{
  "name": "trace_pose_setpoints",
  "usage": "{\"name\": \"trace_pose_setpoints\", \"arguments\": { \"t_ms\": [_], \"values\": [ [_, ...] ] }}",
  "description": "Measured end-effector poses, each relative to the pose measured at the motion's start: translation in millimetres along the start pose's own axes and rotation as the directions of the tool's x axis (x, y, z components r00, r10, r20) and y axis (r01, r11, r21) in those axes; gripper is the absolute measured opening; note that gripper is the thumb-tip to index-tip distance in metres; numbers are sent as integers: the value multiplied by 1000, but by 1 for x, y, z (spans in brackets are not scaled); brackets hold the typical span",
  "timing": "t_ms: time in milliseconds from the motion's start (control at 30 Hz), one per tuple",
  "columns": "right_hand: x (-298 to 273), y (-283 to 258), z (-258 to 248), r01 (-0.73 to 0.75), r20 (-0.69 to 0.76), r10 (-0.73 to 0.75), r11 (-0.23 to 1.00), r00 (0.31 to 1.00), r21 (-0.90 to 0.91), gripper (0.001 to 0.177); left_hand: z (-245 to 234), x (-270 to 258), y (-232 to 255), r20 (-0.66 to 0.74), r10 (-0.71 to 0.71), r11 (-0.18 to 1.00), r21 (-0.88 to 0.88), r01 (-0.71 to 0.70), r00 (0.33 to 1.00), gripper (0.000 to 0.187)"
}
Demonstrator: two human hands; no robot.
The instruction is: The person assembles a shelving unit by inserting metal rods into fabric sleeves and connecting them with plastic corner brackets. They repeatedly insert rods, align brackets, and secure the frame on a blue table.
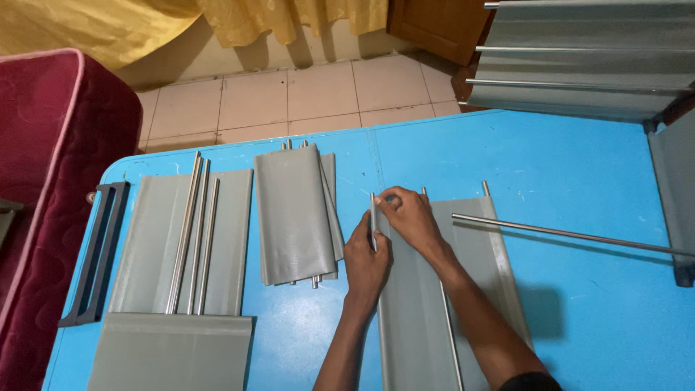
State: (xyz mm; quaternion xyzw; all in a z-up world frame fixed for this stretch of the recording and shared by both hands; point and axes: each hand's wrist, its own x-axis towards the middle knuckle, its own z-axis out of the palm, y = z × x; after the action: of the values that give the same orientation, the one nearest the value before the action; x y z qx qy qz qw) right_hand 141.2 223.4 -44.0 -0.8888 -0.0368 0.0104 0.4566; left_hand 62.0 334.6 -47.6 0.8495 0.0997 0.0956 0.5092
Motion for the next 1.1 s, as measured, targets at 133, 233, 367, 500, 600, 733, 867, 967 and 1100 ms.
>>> {"name": "trace_pose_setpoints", "arguments": {
  "t_ms": [133, 233, 367, 500, 600, 733, 867, 967, 1100],
  "values": [
    [14, -5, -2, -31, 127, 42, 996, 991, -87, 30, 1, 2, -2, 16, 5, 1000, 21, -5, 1000, 51],
    [24, -2, 1, -48, 153, 58, 997, 987, -67, 31, 2, 2, -4, 19, -8, 1000, 30, 7, 1000, 51],
    [36, 15, 11, -28, 142, 29, 1000, 989, -12, 30, 4, 2, -6, -2, 21, 1000, 22, -21, 1000, 50],
    [50, 26, 22, -19, 90, 15, 999, 996, 37, 30, 5, 2, -10, 21, 8, 999, 39, -8, 1000, 51],
    [57, 27, 23, -27, 68, 24, 999, 997, 45, 31, 6, 2, -11, 38, 12, 999, 44, -13, 999, 50],
    [57, 17, 20, -107, 92, 106, 994, 990, 0, 33, 6, 2, -11, 22, 38, 998, 39, -38, 999, 50],
    [49, 9, 10, -110, 160, 118, 992, 980, -61, 36, 5, 3, -8, 51, -29, 998, 49, 26, 998, 51],
    [44, 10, 8, -97, 269, 127, 988, 955, -122, 41, 5, 3, -9, 33, -16, 999, 31, 15, 999, 51],
    [46, 17, 11, -50, 247, 68, 996, 967, -80, 40, 6, 2, -12, 10, 16, 999, 50, -16, 1000, 50]
  ]
}}
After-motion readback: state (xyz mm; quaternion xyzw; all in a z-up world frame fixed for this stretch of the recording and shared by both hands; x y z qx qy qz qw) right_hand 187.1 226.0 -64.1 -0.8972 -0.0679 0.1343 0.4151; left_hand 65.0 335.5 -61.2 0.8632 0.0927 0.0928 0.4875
